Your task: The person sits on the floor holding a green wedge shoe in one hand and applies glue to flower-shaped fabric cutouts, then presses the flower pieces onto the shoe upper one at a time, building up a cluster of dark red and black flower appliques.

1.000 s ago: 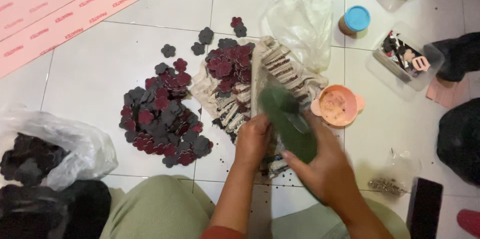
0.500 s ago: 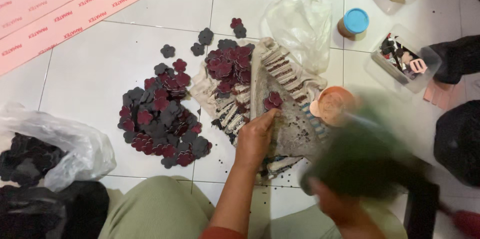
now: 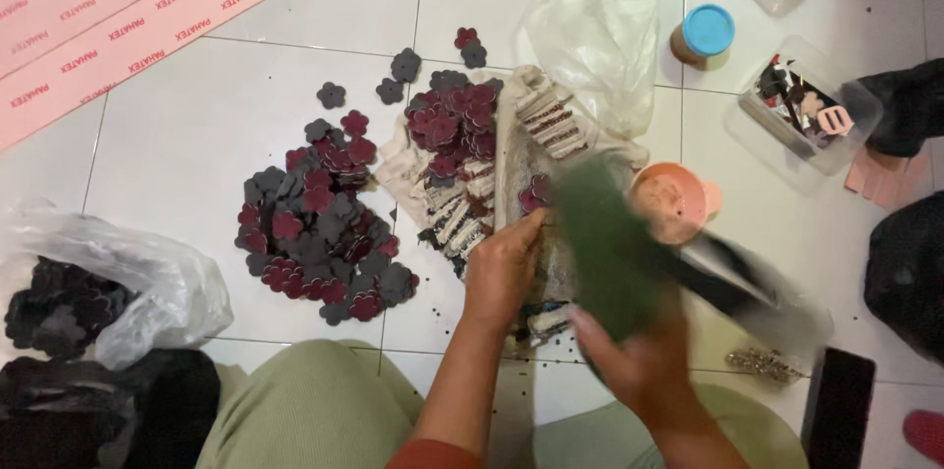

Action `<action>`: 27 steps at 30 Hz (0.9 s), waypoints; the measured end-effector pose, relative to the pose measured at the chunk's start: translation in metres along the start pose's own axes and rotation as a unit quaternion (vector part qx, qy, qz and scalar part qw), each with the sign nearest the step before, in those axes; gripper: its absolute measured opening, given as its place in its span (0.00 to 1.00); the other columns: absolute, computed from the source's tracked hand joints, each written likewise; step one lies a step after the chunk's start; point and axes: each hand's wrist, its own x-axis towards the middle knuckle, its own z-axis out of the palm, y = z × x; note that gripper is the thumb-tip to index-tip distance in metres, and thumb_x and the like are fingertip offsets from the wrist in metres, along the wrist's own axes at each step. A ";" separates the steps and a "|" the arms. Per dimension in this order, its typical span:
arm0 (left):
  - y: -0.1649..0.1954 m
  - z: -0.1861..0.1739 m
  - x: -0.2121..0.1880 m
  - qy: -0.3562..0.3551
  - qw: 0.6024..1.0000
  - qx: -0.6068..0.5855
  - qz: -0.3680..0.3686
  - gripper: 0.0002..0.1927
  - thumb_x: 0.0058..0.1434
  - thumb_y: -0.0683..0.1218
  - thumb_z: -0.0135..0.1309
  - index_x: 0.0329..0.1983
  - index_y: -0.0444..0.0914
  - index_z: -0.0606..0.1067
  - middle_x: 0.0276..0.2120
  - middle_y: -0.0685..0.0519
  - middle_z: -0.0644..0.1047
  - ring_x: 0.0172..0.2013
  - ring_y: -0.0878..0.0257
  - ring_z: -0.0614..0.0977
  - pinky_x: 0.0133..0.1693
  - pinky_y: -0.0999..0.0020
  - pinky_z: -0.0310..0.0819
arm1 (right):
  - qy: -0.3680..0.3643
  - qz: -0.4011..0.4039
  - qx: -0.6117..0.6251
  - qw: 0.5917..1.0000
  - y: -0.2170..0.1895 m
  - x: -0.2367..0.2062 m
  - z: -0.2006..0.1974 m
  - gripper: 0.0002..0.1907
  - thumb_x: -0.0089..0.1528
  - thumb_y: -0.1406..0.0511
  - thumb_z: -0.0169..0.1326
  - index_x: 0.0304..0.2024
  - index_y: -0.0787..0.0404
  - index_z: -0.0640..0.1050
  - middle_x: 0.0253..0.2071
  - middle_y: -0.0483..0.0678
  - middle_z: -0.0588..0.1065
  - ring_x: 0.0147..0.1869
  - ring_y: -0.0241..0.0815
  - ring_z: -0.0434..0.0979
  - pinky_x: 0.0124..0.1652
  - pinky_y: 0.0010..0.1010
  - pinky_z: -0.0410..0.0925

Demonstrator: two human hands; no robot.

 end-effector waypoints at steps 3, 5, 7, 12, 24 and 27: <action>0.001 -0.002 -0.002 -0.019 0.996 0.077 -0.051 0.09 0.64 0.42 0.58 0.45 0.47 0.80 0.35 0.47 0.83 0.36 0.49 0.85 0.37 0.57 0.78 | -0.021 0.100 0.056 0.993 0.001 0.010 0.005 0.45 0.52 0.60 0.66 0.68 0.63 0.64 0.59 0.58 0.73 0.62 0.55 0.73 0.58 0.41 0.65; 0.003 -0.001 -0.001 0.022 0.998 0.055 -0.030 0.11 0.63 0.43 0.58 0.48 0.48 0.81 0.36 0.46 0.83 0.34 0.48 0.84 0.34 0.57 0.77 | 0.013 0.069 -0.073 0.995 0.003 0.009 -0.003 0.47 0.50 0.59 0.67 0.70 0.61 0.65 0.61 0.60 0.72 0.62 0.60 0.72 0.57 0.44 0.65; 0.007 -0.002 -0.005 0.037 0.997 0.030 -0.056 0.12 0.64 0.44 0.58 0.50 0.48 0.81 0.36 0.46 0.83 0.33 0.47 0.84 0.33 0.57 0.77 | -0.005 0.095 -0.099 0.990 0.005 0.005 -0.010 0.46 0.52 0.58 0.67 0.70 0.59 0.65 0.56 0.58 0.74 0.60 0.59 0.73 0.55 0.44 0.67; 0.007 -0.002 -0.001 0.049 0.990 -0.022 -0.128 0.11 0.63 0.47 0.59 0.49 0.49 0.83 0.32 0.45 0.82 0.30 0.51 0.86 0.31 0.61 0.77 | -0.035 0.049 -0.156 0.986 0.012 0.005 -0.007 0.46 0.49 0.56 0.67 0.68 0.60 0.67 0.53 0.58 0.74 0.55 0.60 0.73 0.51 0.47 0.67; -0.047 -0.024 -0.002 0.234 0.797 -0.476 -0.290 0.14 0.72 0.46 0.51 0.57 0.38 0.78 0.39 0.52 0.82 0.36 0.67 0.82 0.41 0.68 0.78 | -0.077 0.100 -0.124 0.984 0.019 0.008 -0.003 0.44 0.48 0.57 0.67 0.67 0.58 0.69 0.52 0.58 0.75 0.54 0.60 0.73 0.52 0.45 0.67; -0.046 -0.032 -0.007 0.098 0.938 -0.192 -0.271 0.14 0.70 0.43 0.47 0.54 0.39 0.79 0.42 0.53 0.83 0.31 0.65 0.75 0.41 0.68 0.77 | -0.060 0.114 -0.056 0.990 0.024 0.007 -0.004 0.43 0.50 0.60 0.67 0.66 0.61 0.68 0.56 0.59 0.75 0.58 0.56 0.75 0.54 0.41 0.67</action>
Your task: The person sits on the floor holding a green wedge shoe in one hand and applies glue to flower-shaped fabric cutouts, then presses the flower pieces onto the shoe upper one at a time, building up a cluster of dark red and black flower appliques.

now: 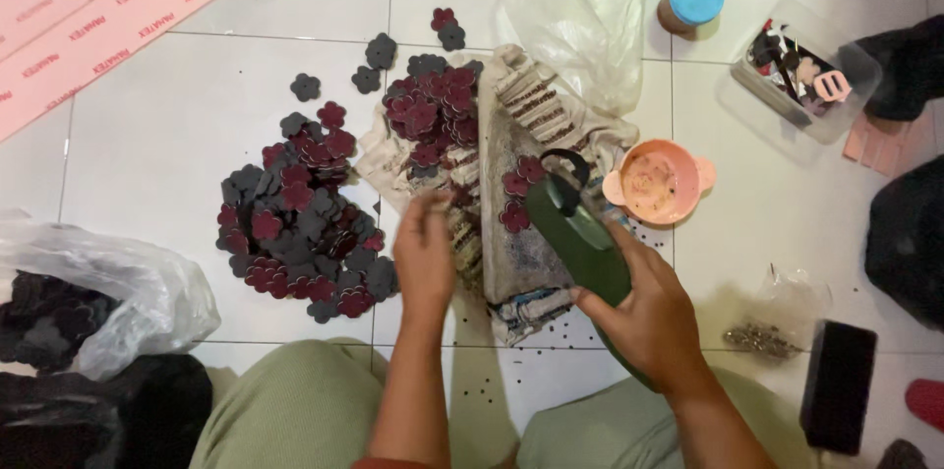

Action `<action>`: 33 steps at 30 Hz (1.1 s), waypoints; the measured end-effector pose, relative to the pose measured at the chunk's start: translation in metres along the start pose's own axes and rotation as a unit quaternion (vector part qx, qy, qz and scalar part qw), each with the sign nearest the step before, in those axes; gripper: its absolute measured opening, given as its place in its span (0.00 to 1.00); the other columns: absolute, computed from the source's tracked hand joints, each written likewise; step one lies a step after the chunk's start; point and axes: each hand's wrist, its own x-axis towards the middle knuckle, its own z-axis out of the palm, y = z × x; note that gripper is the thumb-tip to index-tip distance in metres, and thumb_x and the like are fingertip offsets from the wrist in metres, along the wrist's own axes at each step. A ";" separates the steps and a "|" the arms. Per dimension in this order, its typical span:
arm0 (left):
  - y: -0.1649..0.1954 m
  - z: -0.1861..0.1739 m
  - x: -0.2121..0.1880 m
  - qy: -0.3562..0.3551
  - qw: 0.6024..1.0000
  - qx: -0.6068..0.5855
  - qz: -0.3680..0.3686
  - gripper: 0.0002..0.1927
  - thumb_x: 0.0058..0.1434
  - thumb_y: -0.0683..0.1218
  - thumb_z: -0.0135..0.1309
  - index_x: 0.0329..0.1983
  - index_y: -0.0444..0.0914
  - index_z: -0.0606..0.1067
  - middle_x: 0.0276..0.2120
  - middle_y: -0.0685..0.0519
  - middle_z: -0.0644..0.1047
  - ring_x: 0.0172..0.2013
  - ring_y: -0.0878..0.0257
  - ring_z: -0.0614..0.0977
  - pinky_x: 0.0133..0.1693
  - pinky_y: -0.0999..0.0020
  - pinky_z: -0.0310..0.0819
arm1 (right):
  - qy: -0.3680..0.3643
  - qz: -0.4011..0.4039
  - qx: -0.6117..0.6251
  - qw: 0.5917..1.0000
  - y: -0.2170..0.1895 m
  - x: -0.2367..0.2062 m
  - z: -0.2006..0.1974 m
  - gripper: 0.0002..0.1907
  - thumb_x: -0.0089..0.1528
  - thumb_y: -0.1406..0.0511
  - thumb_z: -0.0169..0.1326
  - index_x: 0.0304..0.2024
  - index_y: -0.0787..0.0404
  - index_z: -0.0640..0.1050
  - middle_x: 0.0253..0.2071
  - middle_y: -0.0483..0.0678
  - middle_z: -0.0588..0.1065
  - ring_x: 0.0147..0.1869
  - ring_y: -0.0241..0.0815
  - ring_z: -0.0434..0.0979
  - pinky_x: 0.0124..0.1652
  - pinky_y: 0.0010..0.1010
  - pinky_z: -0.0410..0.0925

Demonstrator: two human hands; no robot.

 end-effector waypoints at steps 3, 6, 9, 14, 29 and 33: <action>0.010 0.016 -0.009 -0.043 0.964 0.231 0.123 0.16 0.61 0.45 0.59 0.52 0.41 0.80 0.35 0.46 0.80 0.31 0.55 0.81 0.36 0.60 0.76 | 0.041 -0.021 0.104 0.994 0.005 0.004 0.001 0.40 0.53 0.63 0.66 0.65 0.68 0.67 0.56 0.60 0.76 0.58 0.49 0.77 0.55 0.37 0.68; 0.021 0.028 -0.019 -0.041 0.920 0.303 0.246 0.18 0.59 0.46 0.61 0.53 0.42 0.80 0.33 0.46 0.79 0.36 0.46 0.80 0.38 0.53 0.73 | 0.067 0.025 0.167 0.983 0.010 0.008 -0.001 0.33 0.55 0.66 0.63 0.62 0.67 0.70 0.51 0.54 0.79 0.52 0.43 0.80 0.52 0.33 0.71; 0.028 0.030 -0.025 -0.035 0.909 0.355 0.217 0.13 0.58 0.48 0.63 0.46 0.44 0.83 0.33 0.48 0.81 0.35 0.46 0.80 0.38 0.52 0.73 | 0.076 0.051 0.188 0.978 0.013 0.011 -0.003 0.31 0.56 0.68 0.62 0.61 0.66 0.71 0.49 0.53 0.80 0.50 0.42 0.81 0.51 0.33 0.71; 0.039 0.033 -0.023 -0.025 0.958 0.274 0.076 0.13 0.58 0.52 0.64 0.43 0.42 0.83 0.28 0.50 0.79 0.28 0.54 0.79 0.32 0.59 0.73 | 0.082 0.049 0.183 0.978 0.015 0.018 -0.002 0.31 0.56 0.68 0.63 0.62 0.65 0.71 0.51 0.52 0.80 0.52 0.41 0.80 0.53 0.33 0.71; 0.003 -0.072 -0.021 0.124 0.831 0.541 -0.022 0.30 0.46 0.53 0.71 0.54 0.45 0.80 0.44 0.44 0.79 0.47 0.43 0.79 0.46 0.49 0.73 | 0.082 0.072 0.117 0.987 0.024 0.027 0.004 0.34 0.54 0.61 0.66 0.61 0.63 0.72 0.49 0.55 0.80 0.52 0.47 0.81 0.52 0.37 0.70; -0.004 -0.086 -0.015 0.098 0.839 0.535 -0.019 0.24 0.47 0.52 0.70 0.50 0.49 0.83 0.44 0.46 0.80 0.46 0.45 0.80 0.47 0.49 0.74 | 0.076 0.072 0.107 0.989 0.023 0.029 0.007 0.34 0.54 0.59 0.66 0.60 0.63 0.72 0.49 0.55 0.80 0.52 0.48 0.82 0.51 0.39 0.70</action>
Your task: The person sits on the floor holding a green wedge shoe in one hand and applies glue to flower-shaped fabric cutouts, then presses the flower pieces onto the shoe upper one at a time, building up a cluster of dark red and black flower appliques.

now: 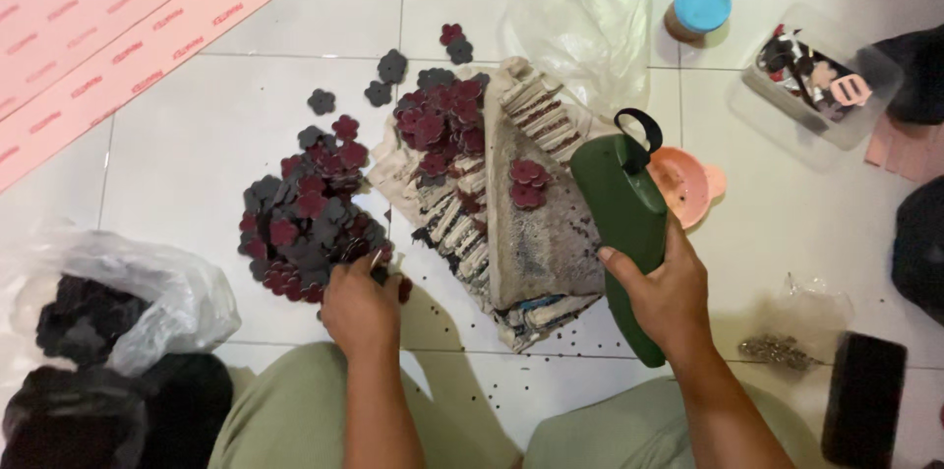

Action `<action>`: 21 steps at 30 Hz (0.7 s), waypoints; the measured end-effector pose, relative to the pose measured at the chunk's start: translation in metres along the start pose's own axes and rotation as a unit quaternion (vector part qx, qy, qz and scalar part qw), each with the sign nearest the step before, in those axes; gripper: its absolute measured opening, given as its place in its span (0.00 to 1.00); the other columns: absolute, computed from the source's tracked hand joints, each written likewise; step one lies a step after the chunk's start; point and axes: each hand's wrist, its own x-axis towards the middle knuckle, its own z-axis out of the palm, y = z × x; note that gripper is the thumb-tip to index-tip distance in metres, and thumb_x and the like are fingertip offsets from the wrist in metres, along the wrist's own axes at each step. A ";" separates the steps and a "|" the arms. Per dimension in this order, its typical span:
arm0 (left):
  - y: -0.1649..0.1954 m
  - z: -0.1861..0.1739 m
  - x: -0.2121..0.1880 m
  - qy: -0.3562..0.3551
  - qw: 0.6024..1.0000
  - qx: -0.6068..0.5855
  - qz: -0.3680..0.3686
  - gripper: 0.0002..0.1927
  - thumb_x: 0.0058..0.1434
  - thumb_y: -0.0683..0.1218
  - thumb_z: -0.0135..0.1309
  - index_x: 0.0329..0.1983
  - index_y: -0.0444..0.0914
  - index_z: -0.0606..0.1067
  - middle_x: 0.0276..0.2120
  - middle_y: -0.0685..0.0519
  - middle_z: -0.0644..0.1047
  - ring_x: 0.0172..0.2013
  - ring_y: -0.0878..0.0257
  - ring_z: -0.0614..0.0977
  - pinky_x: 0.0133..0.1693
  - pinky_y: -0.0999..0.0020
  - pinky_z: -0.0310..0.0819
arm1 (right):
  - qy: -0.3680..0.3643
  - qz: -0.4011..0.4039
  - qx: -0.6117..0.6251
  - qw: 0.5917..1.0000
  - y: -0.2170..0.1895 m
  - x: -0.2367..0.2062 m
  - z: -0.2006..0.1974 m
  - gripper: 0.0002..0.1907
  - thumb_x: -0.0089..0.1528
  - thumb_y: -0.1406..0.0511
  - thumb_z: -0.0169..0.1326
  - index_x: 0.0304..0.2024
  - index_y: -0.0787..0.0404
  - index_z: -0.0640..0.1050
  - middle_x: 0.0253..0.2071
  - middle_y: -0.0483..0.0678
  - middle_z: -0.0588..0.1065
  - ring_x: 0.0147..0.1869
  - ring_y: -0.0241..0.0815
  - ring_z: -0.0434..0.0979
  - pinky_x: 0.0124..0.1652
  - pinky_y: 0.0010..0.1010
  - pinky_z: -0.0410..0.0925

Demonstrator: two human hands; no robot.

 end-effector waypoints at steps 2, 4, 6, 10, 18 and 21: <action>-0.005 -0.004 0.003 -0.011 1.000 0.000 -0.001 0.22 0.49 0.52 0.68 0.49 0.46 0.82 0.44 0.46 0.81 0.45 0.45 0.81 0.46 0.50 0.75 | -0.007 0.010 -0.006 1.000 0.000 0.000 0.001 0.34 0.54 0.59 0.66 0.60 0.63 0.73 0.48 0.55 0.80 0.50 0.49 0.82 0.50 0.39 0.71; -0.007 -0.009 0.007 -0.038 0.999 -0.001 -0.011 0.21 0.52 0.53 0.67 0.49 0.45 0.82 0.43 0.45 0.81 0.44 0.45 0.82 0.45 0.51 0.75 | -0.006 -0.008 0.013 1.000 0.001 0.001 0.002 0.34 0.55 0.58 0.65 0.61 0.63 0.72 0.47 0.55 0.80 0.50 0.49 0.82 0.50 0.38 0.71; -0.008 -0.014 0.009 -0.081 0.996 -0.005 -0.042 0.21 0.55 0.54 0.66 0.50 0.44 0.82 0.43 0.44 0.82 0.44 0.44 0.82 0.45 0.51 0.76 | -0.017 0.012 0.016 1.000 0.001 0.001 0.003 0.35 0.55 0.58 0.64 0.62 0.62 0.72 0.47 0.55 0.80 0.49 0.49 0.83 0.50 0.38 0.72; -0.001 -0.018 0.013 -0.120 0.978 -0.150 -0.084 0.19 0.58 0.54 0.61 0.52 0.46 0.82 0.41 0.46 0.84 0.42 0.49 0.84 0.45 0.56 0.76 | -0.027 0.026 -0.002 0.999 0.003 0.005 0.008 0.36 0.56 0.57 0.64 0.63 0.62 0.71 0.48 0.56 0.80 0.49 0.49 0.82 0.49 0.39 0.71; 0.010 -0.006 0.008 -0.113 0.967 -0.199 -0.114 0.16 0.62 0.55 0.58 0.51 0.48 0.82 0.40 0.51 0.84 0.40 0.54 0.85 0.43 0.60 0.77 | -0.033 0.045 -0.021 0.998 0.010 0.011 0.015 0.39 0.54 0.55 0.64 0.66 0.59 0.69 0.50 0.58 0.78 0.51 0.51 0.81 0.50 0.40 0.71; 0.016 0.000 0.004 -0.088 0.971 -0.196 -0.108 0.17 0.59 0.54 0.62 0.50 0.47 0.82 0.41 0.54 0.85 0.41 0.56 0.85 0.44 0.60 0.76 | -0.038 0.048 -0.023 0.998 0.013 0.014 0.016 0.40 0.54 0.54 0.64 0.66 0.58 0.69 0.50 0.58 0.79 0.52 0.52 0.81 0.51 0.41 0.70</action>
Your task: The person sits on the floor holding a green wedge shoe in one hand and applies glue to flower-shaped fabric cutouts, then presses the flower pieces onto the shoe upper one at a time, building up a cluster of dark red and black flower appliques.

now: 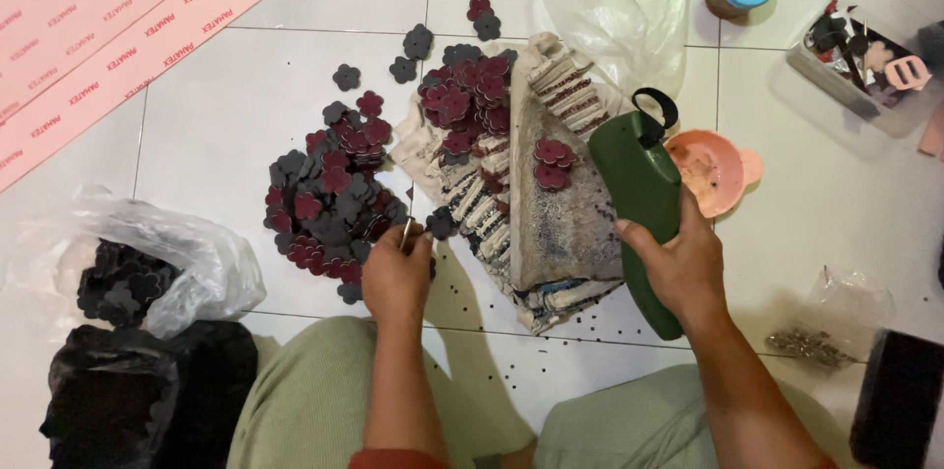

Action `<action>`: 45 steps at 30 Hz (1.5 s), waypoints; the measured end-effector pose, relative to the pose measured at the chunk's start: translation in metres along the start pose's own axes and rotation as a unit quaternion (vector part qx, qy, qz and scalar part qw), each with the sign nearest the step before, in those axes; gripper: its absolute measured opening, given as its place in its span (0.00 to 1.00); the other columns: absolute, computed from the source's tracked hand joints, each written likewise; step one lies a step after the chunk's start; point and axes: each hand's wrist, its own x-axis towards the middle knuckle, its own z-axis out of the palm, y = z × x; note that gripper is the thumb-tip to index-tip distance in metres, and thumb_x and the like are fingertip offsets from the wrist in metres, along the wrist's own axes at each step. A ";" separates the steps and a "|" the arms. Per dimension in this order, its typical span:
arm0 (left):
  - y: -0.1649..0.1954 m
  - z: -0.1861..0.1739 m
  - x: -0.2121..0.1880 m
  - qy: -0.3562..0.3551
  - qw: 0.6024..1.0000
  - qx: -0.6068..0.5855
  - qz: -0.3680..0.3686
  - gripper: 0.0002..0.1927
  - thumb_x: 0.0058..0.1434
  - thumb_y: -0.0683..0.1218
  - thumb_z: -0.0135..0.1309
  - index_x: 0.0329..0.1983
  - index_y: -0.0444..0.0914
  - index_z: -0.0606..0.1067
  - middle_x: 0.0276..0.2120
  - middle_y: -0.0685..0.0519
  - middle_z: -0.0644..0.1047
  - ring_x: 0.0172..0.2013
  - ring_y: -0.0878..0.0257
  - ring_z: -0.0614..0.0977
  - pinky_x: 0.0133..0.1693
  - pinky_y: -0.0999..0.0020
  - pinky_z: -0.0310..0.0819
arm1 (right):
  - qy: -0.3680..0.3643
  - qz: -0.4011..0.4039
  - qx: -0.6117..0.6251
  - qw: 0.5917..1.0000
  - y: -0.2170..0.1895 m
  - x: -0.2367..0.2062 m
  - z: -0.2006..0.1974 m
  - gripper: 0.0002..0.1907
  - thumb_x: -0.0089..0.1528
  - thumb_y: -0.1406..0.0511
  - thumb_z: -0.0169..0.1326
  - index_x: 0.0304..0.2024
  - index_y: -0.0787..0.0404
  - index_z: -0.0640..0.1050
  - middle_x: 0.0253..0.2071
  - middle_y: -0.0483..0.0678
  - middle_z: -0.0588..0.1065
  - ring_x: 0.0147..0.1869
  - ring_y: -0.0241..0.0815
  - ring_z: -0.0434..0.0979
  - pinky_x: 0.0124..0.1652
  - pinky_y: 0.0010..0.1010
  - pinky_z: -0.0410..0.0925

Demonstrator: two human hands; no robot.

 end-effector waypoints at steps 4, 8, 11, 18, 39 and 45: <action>0.003 0.010 -0.005 0.035 0.997 0.051 0.046 0.26 0.51 0.51 0.68 0.54 0.45 0.79 0.43 0.52 0.82 0.43 0.52 0.83 0.43 0.56 0.76 | 0.001 0.006 0.011 1.000 0.005 0.002 0.003 0.41 0.54 0.54 0.63 0.67 0.58 0.69 0.51 0.57 0.79 0.53 0.53 0.81 0.52 0.41 0.70; 0.006 0.015 -0.008 0.053 0.991 0.056 0.106 0.30 0.47 0.52 0.69 0.54 0.41 0.78 0.45 0.50 0.80 0.45 0.50 0.82 0.44 0.55 0.75 | 0.003 0.006 0.007 1.000 0.009 0.003 0.004 0.41 0.53 0.53 0.64 0.67 0.58 0.69 0.51 0.57 0.79 0.54 0.53 0.81 0.52 0.41 0.70; 0.009 0.018 -0.008 0.069 0.988 0.045 0.128 0.23 0.54 0.51 0.66 0.53 0.41 0.79 0.46 0.49 0.81 0.45 0.50 0.82 0.45 0.55 0.75 | 0.016 -0.022 -0.022 0.999 0.010 0.006 0.005 0.43 0.53 0.52 0.65 0.67 0.60 0.68 0.53 0.59 0.78 0.57 0.55 0.79 0.53 0.42 0.68; 0.014 0.010 -0.006 0.088 0.989 -0.087 0.075 0.14 0.63 0.49 0.60 0.51 0.40 0.82 0.43 0.47 0.84 0.43 0.52 0.85 0.44 0.60 0.76 | -0.006 -0.002 0.002 1.000 0.008 0.006 0.003 0.44 0.53 0.52 0.64 0.68 0.60 0.67 0.53 0.56 0.79 0.56 0.52 0.80 0.53 0.40 0.69; 0.067 0.046 -0.038 -0.067 0.977 -0.188 0.078 0.16 0.66 0.50 0.55 0.54 0.39 0.79 0.41 0.50 0.84 0.36 0.65 0.82 0.41 0.69 0.75 | 0.000 -0.015 -0.006 1.000 0.010 0.005 0.003 0.46 0.52 0.52 0.64 0.69 0.62 0.65 0.56 0.58 0.77 0.58 0.53 0.79 0.55 0.41 0.68; 0.059 0.062 -0.027 -0.199 0.857 -0.469 0.078 0.20 0.69 0.39 0.44 0.65 0.37 0.67 0.49 0.50 0.79 0.49 0.63 0.80 0.51 0.70 0.77 | -0.008 -0.004 0.022 1.000 0.003 0.003 0.000 0.43 0.52 0.53 0.63 0.68 0.58 0.67 0.54 0.54 0.78 0.56 0.50 0.80 0.54 0.40 0.69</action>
